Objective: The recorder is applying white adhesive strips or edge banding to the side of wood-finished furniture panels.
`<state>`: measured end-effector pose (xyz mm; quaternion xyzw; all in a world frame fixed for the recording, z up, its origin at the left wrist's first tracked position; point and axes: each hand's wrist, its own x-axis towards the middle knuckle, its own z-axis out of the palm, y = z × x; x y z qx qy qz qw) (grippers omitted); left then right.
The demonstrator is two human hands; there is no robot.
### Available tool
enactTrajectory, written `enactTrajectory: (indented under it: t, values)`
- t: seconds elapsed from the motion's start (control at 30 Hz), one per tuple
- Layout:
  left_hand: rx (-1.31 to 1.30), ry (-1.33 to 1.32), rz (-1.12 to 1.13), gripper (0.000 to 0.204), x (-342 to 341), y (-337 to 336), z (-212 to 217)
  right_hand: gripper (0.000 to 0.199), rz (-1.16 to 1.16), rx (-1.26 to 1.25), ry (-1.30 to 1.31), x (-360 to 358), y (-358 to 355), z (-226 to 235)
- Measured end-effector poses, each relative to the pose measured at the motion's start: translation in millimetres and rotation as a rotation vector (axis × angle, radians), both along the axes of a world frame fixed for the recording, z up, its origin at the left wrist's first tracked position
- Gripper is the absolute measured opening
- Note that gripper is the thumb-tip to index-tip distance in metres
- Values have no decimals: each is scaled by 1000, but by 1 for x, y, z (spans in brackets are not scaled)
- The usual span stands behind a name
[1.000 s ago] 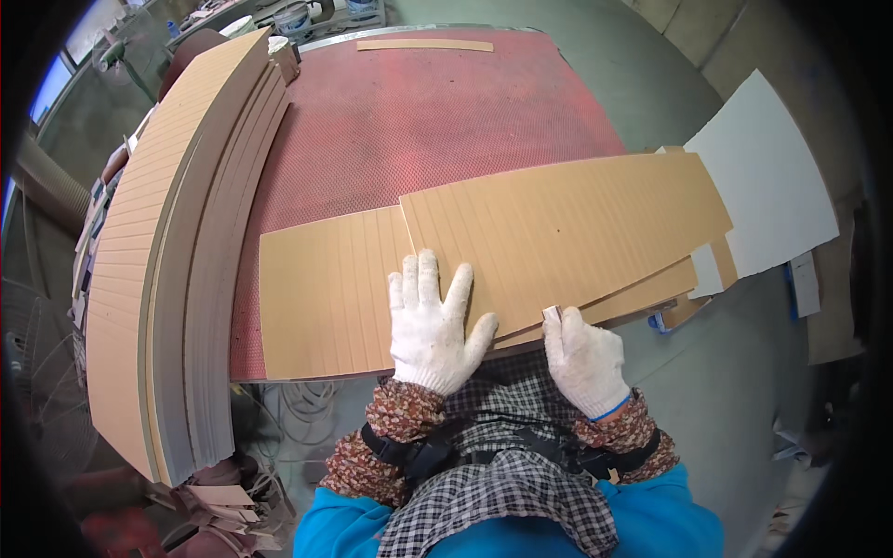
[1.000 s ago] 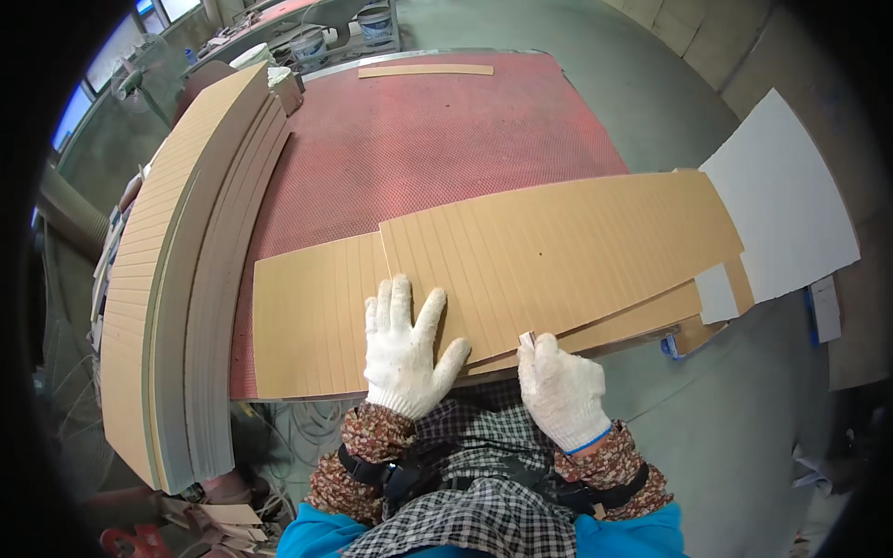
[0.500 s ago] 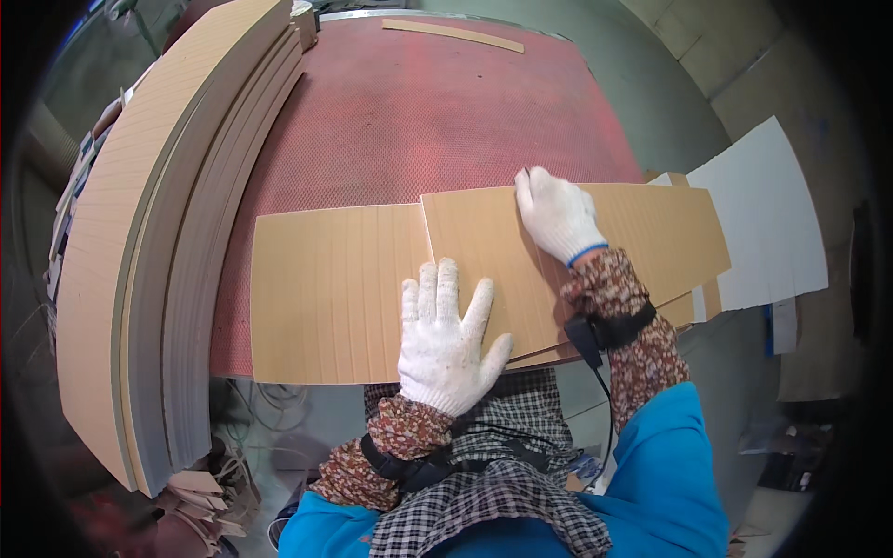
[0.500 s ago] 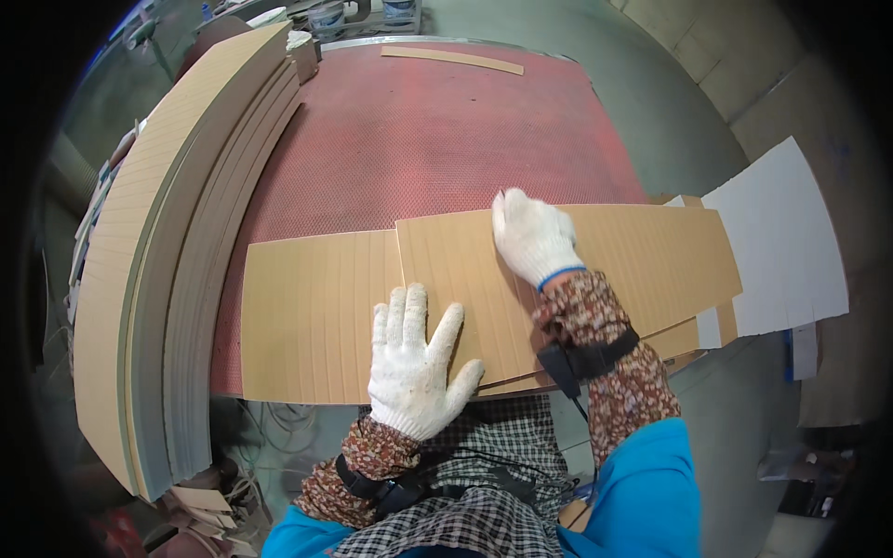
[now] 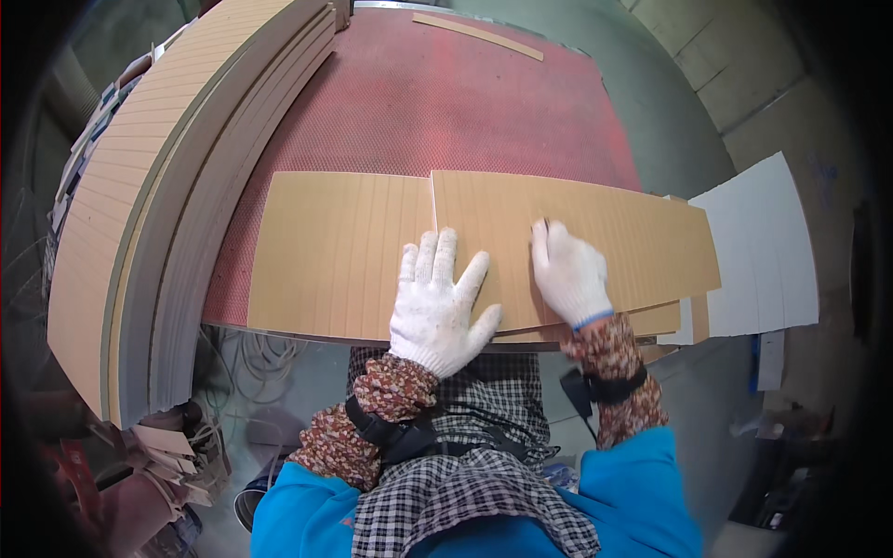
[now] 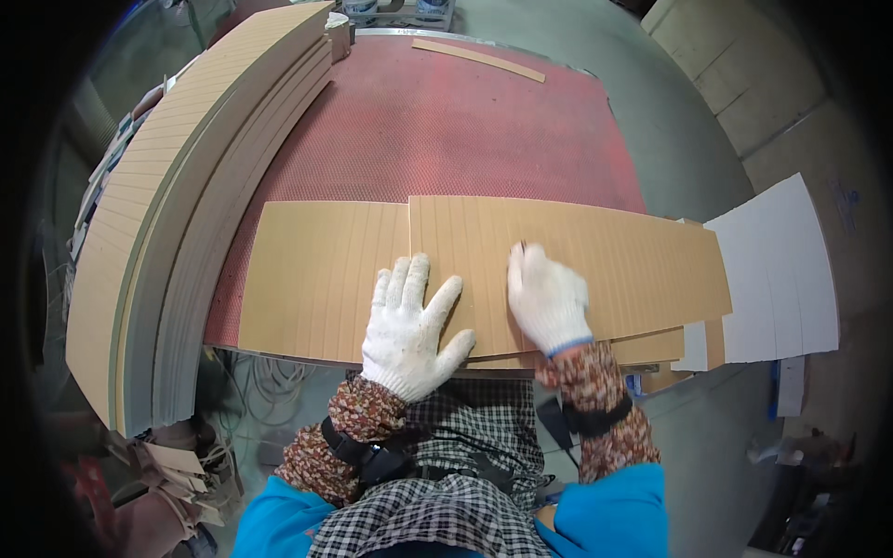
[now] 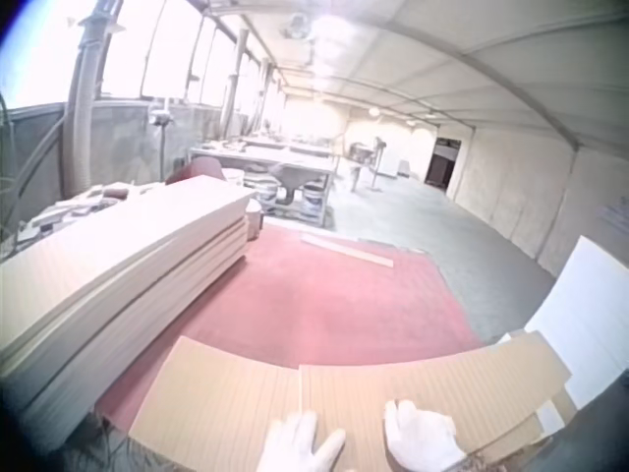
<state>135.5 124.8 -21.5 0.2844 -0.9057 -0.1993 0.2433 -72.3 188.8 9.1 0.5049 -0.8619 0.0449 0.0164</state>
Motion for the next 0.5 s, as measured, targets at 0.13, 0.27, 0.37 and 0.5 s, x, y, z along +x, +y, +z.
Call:
enactTrajectory:
  t: [0.13,0.27,0.37,0.5]
  values:
    - [-7,14,8,67,0,0,-2,29,-13,-86,-17,42,69,4]
    - [-5,6,13,67,0,0,-3,28,-8,-24,-66,74,111,13]
    - [-4,14,14,66,0,0,-2,28,-36,-64,-102,83,114,14]
    - [2,29,8,66,0,0,0,28,-72,-107,-141,85,101,13]
